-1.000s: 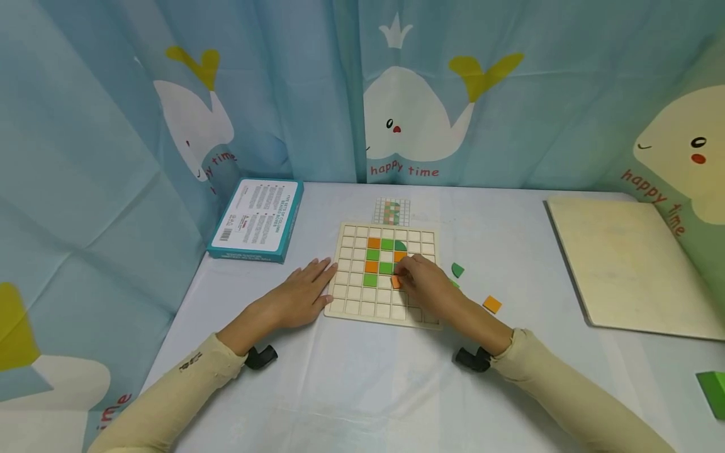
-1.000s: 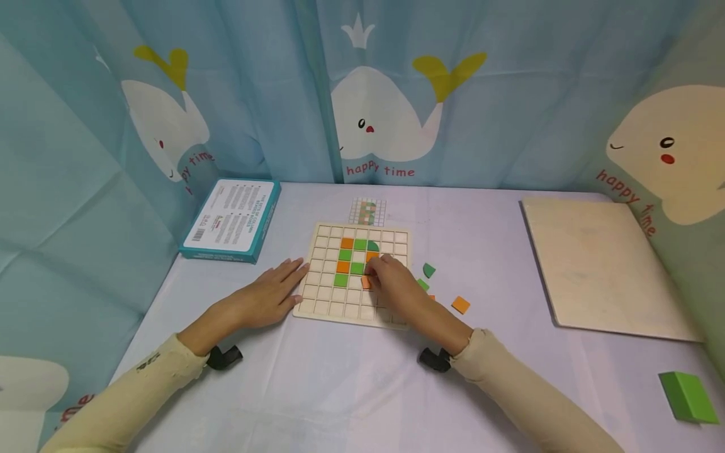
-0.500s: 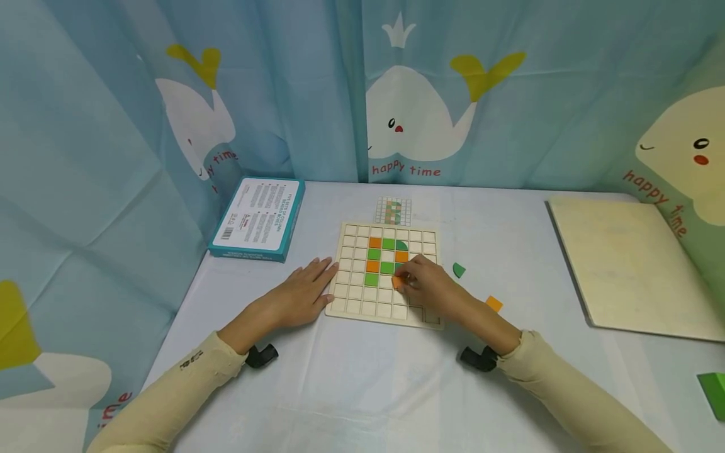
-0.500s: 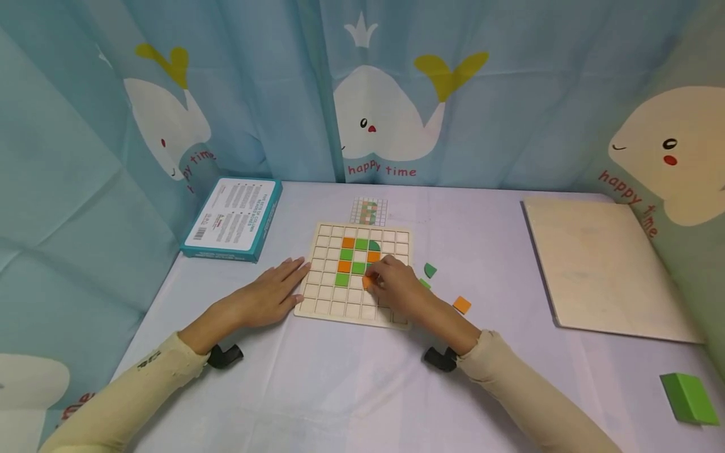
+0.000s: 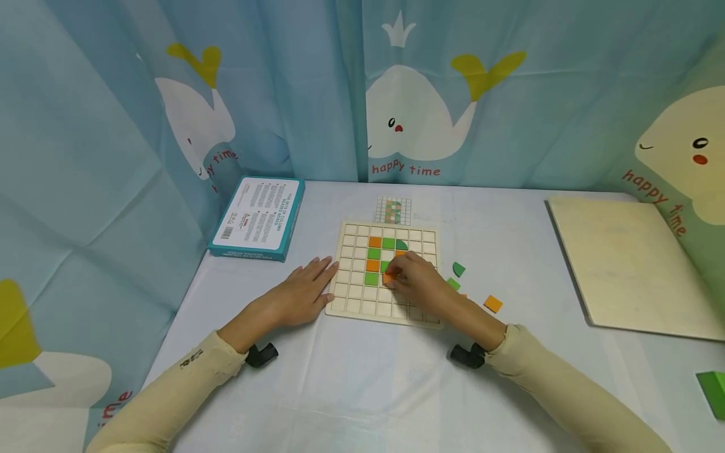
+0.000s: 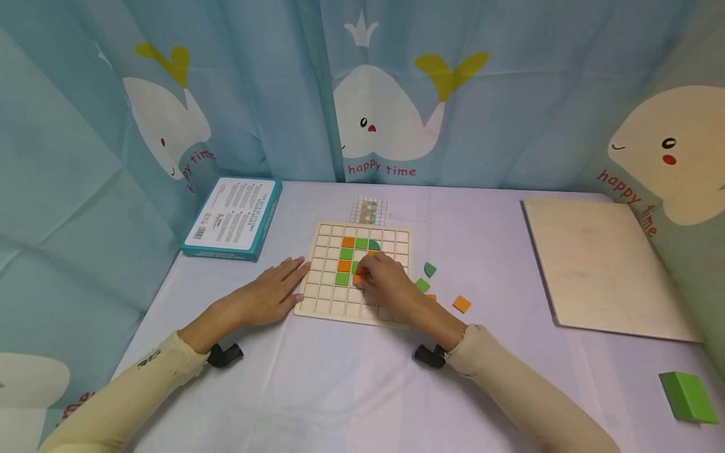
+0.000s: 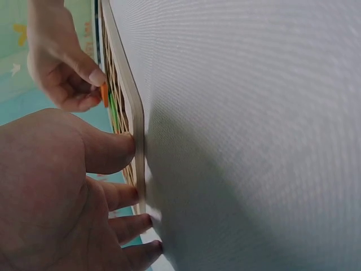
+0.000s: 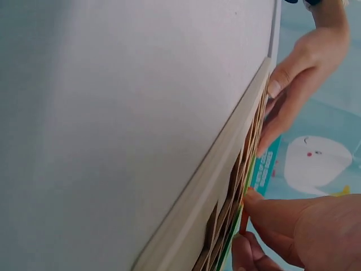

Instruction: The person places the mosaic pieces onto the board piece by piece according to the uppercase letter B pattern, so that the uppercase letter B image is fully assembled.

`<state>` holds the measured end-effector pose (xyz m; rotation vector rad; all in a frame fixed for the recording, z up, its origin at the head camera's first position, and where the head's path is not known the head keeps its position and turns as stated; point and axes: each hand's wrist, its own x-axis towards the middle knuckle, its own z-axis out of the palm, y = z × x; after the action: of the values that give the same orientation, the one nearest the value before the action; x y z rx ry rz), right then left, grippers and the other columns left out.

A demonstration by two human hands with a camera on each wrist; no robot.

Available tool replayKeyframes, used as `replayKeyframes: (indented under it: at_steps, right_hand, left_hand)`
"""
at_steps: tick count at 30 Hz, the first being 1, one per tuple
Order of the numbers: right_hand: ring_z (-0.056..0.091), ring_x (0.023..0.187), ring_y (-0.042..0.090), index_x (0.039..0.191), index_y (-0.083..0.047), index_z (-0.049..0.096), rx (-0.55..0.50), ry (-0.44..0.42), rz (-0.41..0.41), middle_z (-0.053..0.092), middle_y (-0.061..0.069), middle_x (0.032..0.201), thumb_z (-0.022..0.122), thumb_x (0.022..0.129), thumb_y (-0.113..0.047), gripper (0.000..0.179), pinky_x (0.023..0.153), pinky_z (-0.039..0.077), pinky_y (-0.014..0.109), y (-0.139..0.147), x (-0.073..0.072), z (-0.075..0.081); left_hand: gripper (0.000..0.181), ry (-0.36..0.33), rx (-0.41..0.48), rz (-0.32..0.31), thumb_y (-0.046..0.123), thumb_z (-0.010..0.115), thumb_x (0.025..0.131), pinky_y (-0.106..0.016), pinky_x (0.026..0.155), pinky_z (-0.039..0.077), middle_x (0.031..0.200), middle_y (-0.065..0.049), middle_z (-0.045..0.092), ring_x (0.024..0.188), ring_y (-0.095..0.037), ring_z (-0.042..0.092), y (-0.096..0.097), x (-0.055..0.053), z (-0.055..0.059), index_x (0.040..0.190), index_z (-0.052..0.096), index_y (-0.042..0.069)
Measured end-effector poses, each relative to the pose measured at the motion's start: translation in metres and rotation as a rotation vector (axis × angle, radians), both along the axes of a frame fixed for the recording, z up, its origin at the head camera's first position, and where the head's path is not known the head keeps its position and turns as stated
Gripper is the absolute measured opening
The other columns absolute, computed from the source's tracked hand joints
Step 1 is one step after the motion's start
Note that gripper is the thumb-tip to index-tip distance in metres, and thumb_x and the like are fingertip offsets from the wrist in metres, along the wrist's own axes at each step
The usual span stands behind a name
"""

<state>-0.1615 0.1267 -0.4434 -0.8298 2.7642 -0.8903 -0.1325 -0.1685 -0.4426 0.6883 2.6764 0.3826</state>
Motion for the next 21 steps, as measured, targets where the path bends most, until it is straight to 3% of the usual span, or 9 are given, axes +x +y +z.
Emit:
replayKeyframes:
  at_steps: [8,18,21]
  right_hand:
    - [0.068,0.098,0.023,0.100,-0.003,0.074,0.039,-0.006,-0.004,0.064,0.008,0.106,0.077,0.097,-0.008,0.007,0.084,0.061,0.031,-0.0079,0.0042,0.0016]
    - [0.066,0.091,0.021,0.102,-0.005,0.077,0.039,0.190,0.052,0.068,0.006,0.101,0.080,0.094,-0.004,0.009,0.080,0.059,0.035,-0.0062,0.0058,-0.0039]
    - [0.066,0.092,0.021,0.102,-0.006,0.078,0.044,0.207,0.053,0.067,0.007,0.102,0.082,0.093,-0.007,0.010,0.080,0.058,0.038,-0.0026,0.0057,-0.0033]
  left_hand:
    - [0.068,-0.005,-0.007,0.002,0.037,0.045,0.113,-0.060,0.129,0.019,0.177,-0.014,0.014,0.164,-0.036,0.011,-0.0006,-0.0002,-0.0006,0.170,0.019,0.010]
    - [0.068,-0.005,-0.006,0.004,0.036,0.046,0.113,-0.061,0.129,0.019,0.177,-0.014,0.014,0.164,-0.036,0.011,-0.0008,0.0001,-0.0001,0.170,0.020,0.010]
    - [0.067,-0.002,0.001,0.001,0.036,0.046,0.113,-0.061,0.128,0.020,0.177,-0.014,0.015,0.164,-0.037,0.012,-0.0003,0.0004,-0.0007,0.170,0.021,0.009]
